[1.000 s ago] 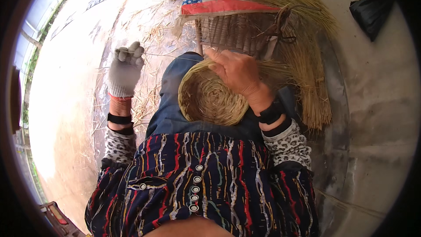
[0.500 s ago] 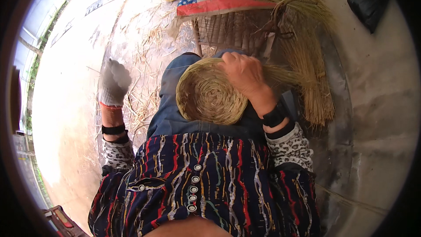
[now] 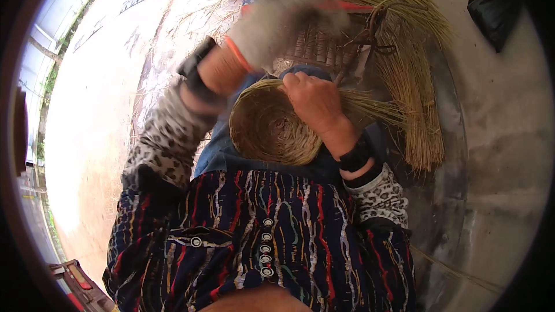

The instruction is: Weaving a straw basket using long dried straw strands and a large needle.

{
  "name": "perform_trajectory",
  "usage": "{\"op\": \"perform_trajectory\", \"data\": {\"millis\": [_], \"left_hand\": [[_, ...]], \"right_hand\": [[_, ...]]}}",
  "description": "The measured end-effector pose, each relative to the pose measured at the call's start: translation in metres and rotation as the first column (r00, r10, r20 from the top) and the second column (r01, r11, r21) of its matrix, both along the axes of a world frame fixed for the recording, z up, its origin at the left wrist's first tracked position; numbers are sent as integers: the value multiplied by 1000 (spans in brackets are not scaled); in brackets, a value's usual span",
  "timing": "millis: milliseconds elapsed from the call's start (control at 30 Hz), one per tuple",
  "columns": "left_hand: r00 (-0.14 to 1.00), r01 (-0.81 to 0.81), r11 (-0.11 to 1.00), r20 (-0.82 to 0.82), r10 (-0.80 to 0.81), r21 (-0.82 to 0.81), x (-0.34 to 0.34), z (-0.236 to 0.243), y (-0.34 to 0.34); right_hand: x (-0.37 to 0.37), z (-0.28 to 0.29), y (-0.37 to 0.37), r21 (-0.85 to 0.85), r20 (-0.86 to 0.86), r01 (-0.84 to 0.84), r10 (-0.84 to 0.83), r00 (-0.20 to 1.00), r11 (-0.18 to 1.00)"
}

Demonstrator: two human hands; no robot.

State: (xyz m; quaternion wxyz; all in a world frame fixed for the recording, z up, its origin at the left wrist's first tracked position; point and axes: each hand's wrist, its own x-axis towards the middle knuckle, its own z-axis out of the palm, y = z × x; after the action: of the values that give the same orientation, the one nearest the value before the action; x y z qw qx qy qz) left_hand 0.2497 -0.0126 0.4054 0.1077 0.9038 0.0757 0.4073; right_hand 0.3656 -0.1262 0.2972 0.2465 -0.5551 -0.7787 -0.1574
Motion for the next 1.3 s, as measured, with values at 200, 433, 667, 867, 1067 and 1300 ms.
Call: {"op": "perform_trajectory", "data": {"millis": [200,433,667,867,1067,1300], "left_hand": [[767,603,688,55,-639,-404,-16,-77,-114],[729,335,465,-87,-679,-819,-43,-89,-111],[962,-271,834,-119,244,-481,-112,-49,-94],[710,-676,706,-442,548,-210,-138,-77,-66],[711,-529,846,-580,396,-71,-101,-83,-87],[639,-510,860,-660,395,21,-83,-104,-81]], "right_hand": [[6,-2,2,-149,-154,-5,-18,988,989],[9,1,1,-146,-201,-5,-24,979,989],[17,-8,1,-174,-181,70,-101,978,982],[21,-10,2,-283,-126,130,-171,977,950],[18,-9,3,-298,-123,104,-146,982,949],[21,-10,3,-311,-117,109,-151,982,944]]}}
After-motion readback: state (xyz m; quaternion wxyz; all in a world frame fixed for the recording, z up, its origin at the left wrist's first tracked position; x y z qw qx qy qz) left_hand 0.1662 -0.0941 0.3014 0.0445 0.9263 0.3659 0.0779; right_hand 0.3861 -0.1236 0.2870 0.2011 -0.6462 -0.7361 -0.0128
